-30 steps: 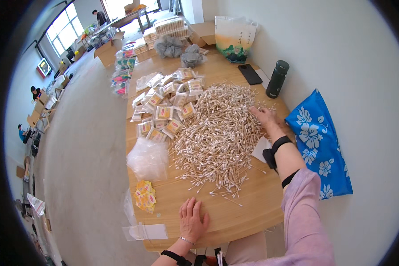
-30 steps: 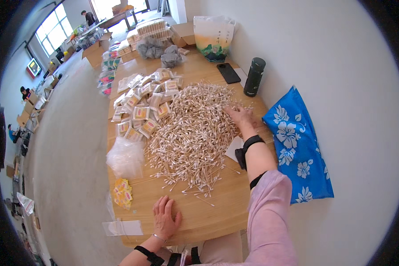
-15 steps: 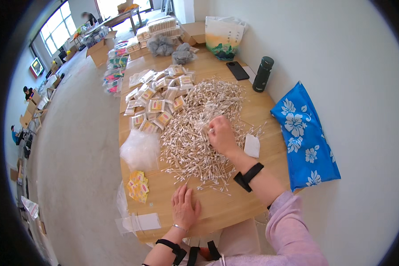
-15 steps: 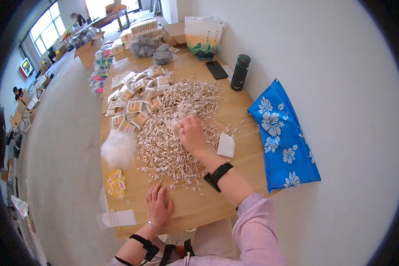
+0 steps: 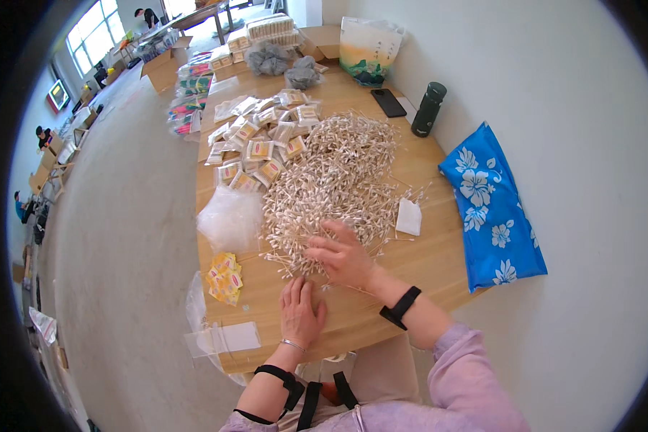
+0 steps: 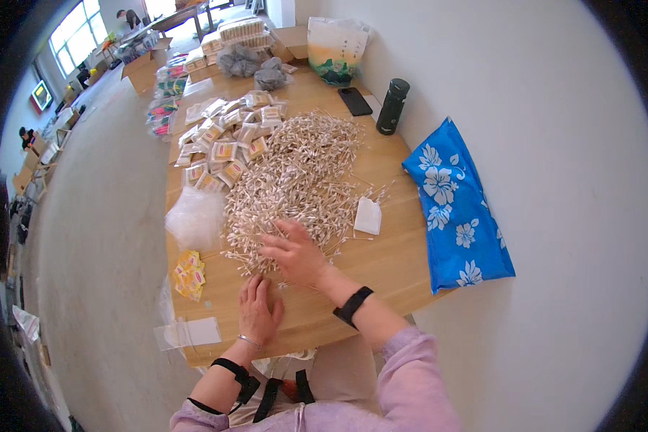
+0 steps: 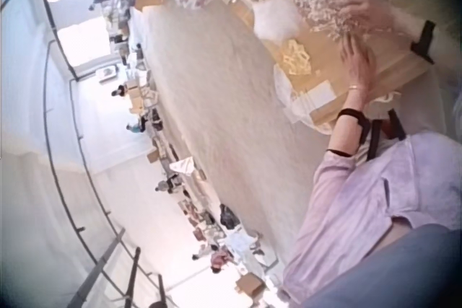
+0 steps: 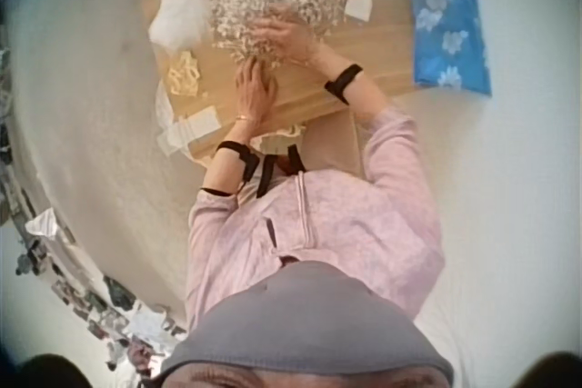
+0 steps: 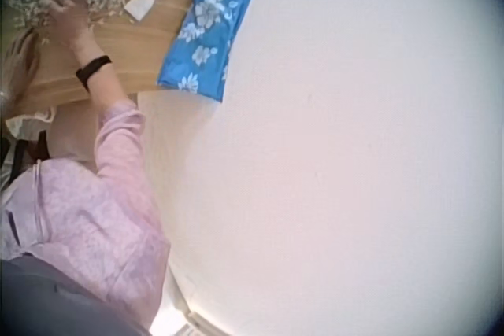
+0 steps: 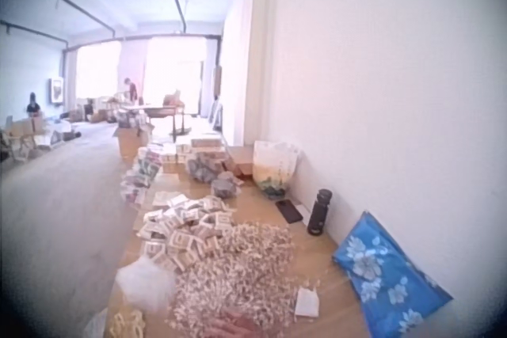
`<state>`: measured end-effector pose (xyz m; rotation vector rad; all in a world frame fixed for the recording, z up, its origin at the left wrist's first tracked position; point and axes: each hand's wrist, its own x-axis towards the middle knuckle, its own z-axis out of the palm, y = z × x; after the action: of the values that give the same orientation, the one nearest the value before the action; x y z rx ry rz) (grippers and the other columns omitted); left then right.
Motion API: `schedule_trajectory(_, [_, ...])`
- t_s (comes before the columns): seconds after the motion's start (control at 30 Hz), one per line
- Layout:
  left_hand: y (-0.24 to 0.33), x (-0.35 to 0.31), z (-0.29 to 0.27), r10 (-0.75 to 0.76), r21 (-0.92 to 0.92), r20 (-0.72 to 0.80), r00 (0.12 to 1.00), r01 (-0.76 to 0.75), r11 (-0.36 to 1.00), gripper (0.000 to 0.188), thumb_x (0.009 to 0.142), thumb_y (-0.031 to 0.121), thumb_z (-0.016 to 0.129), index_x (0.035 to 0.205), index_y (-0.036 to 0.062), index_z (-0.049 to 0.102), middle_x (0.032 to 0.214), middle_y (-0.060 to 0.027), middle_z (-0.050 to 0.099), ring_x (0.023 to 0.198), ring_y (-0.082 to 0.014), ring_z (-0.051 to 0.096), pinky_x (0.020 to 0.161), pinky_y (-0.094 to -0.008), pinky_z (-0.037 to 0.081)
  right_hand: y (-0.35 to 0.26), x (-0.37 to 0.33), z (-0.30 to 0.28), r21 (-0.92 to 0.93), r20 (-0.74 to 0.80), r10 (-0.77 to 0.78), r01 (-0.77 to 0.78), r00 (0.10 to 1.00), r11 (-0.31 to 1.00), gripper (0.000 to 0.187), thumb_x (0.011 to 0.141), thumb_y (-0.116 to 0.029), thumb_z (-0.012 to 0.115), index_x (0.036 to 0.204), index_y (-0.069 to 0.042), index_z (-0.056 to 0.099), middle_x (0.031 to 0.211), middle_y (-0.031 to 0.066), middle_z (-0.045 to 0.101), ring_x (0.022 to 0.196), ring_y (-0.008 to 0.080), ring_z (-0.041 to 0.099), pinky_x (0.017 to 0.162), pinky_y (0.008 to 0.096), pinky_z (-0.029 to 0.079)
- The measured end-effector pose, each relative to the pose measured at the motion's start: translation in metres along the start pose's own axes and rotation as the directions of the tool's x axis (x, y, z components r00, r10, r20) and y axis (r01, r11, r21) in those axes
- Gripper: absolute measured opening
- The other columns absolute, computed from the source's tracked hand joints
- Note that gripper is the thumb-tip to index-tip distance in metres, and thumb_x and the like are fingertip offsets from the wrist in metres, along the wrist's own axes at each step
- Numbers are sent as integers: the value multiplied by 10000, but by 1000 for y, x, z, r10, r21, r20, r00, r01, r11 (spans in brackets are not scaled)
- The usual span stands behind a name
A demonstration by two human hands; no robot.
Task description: Manually organizing and packing small items into plastic bags at a production facility.
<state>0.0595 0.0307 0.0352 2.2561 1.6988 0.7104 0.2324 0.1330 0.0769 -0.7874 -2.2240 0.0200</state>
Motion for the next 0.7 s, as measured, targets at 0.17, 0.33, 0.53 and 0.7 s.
schedule_trajectory(0.17, [4,2,-4,-3,1,4,1000,3,1000,512,772,208,648,1223,25,490,1316,-164,456,1269,-338,373,1082,-451,273,55,-48,-37,-124,-279,500,-547,820,828,261,769,-76,614,1028,-84,644,1052,94,626,1065,314,521,961,417,388])
schedule_trajectory(0.33, [-2,0,4,9,-9,-6,1000,-10,1000,518,765,165,638,1235,20,474,1326,-167,438,1279,-353,363,1068,-452,285,107,-114,-48,-308,-220,758,-781,614,543,194,756,-187,707,873,-46,645,922,118,600,944,306,543,865,406,413])
schedule_trajectory(0.53, [0,0,1,3,10,-9,1000,-3,1000,505,774,169,630,1234,25,480,1336,-157,441,1280,-341,368,1071,-448,283,116,-130,-56,-65,-314,756,-808,574,586,169,728,-125,715,833,-38,615,893,118,587,900,306,546,781,396,442])
schedule_trajectory(0.7, [1,2,4,7,17,-25,1000,-7,1000,485,777,182,629,1219,29,499,1319,-160,457,1267,-335,386,1067,-446,291,123,-142,-71,-220,-290,747,-802,598,556,133,755,-120,676,840,-38,614,944,118,584,915,310,548,793,419,443])
